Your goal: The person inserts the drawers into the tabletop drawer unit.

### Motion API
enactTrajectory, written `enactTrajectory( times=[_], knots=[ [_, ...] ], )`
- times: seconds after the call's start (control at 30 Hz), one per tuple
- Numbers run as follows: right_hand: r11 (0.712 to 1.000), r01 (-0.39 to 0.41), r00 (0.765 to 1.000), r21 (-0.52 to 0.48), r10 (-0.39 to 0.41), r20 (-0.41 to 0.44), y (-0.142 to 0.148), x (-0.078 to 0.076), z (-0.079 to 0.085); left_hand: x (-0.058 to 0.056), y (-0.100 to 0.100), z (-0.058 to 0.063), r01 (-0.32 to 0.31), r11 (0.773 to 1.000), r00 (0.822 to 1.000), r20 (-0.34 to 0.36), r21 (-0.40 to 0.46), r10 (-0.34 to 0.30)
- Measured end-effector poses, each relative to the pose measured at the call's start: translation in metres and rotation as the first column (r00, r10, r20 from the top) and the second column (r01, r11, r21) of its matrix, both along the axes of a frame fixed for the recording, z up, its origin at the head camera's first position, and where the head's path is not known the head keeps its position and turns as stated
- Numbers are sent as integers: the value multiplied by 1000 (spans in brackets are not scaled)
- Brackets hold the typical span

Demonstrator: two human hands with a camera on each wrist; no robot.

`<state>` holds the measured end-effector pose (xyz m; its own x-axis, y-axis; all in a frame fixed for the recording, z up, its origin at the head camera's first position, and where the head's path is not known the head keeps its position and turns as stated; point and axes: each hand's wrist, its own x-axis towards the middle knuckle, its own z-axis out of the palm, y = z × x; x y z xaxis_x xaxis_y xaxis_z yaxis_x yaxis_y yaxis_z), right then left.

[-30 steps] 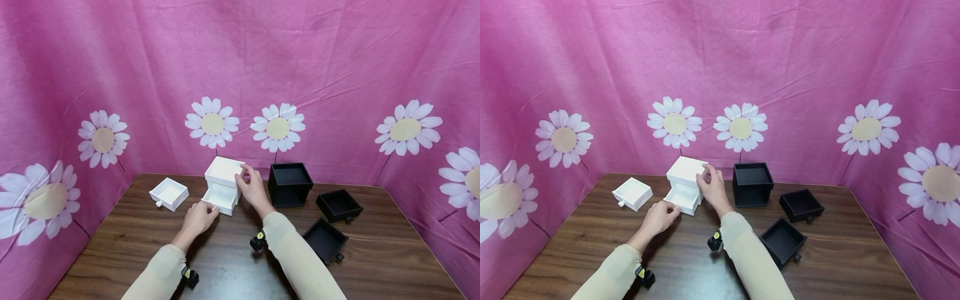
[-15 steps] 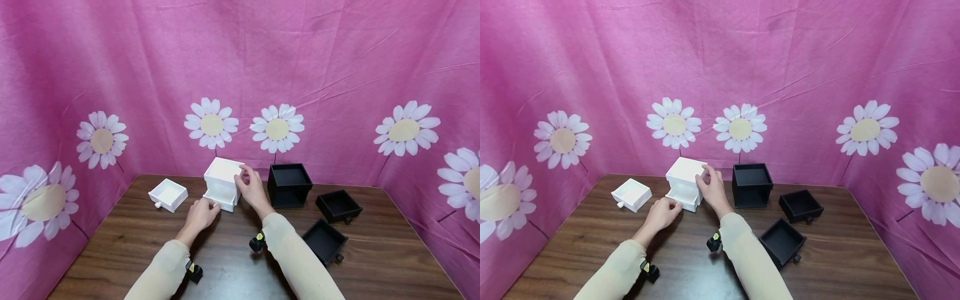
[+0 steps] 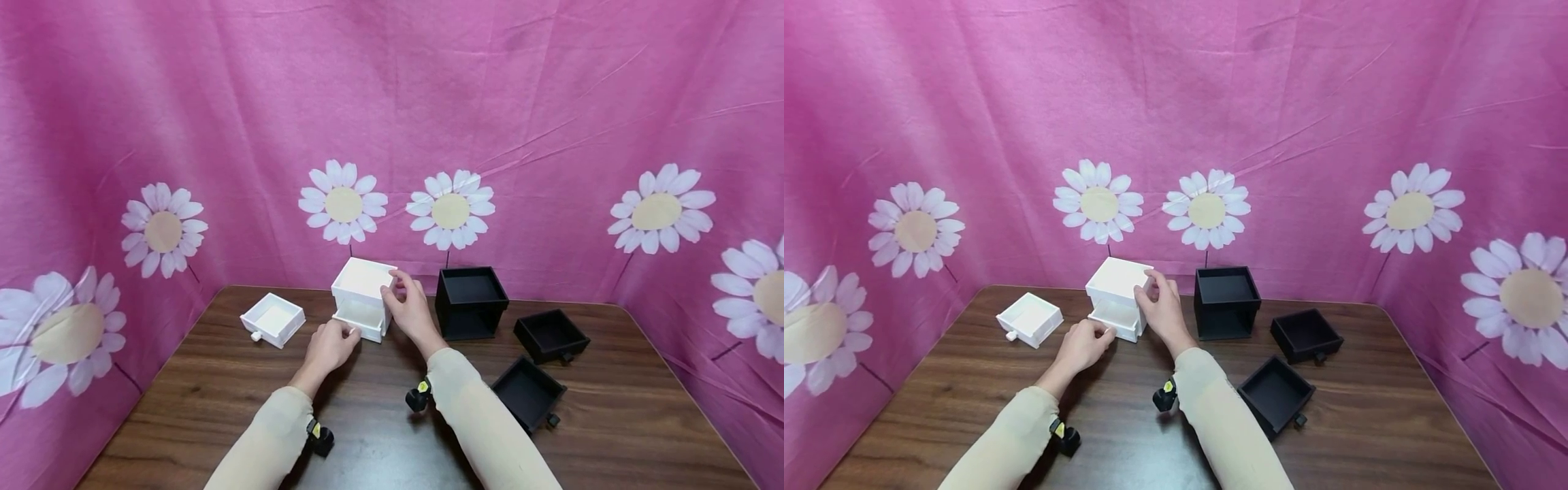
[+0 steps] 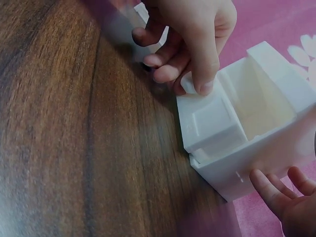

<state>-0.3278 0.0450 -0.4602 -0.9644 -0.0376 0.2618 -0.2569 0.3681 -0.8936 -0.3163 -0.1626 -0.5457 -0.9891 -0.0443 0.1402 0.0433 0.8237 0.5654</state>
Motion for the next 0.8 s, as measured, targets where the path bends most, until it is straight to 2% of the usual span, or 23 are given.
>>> enactTrajectory(
  times=[0.53, 0.8],
  knots=[
    [1000, 14, 1000, -3, -14, 2, -2, 0, -1, -10, 6, 4, 17, 1000, 1000, 1, 2, -17],
    [1000, 7, 1000, 2, -7, 16, 1, 1, 1, -19, 4, 0, 47, 998, 999, 12, -45, -46]
  ],
)
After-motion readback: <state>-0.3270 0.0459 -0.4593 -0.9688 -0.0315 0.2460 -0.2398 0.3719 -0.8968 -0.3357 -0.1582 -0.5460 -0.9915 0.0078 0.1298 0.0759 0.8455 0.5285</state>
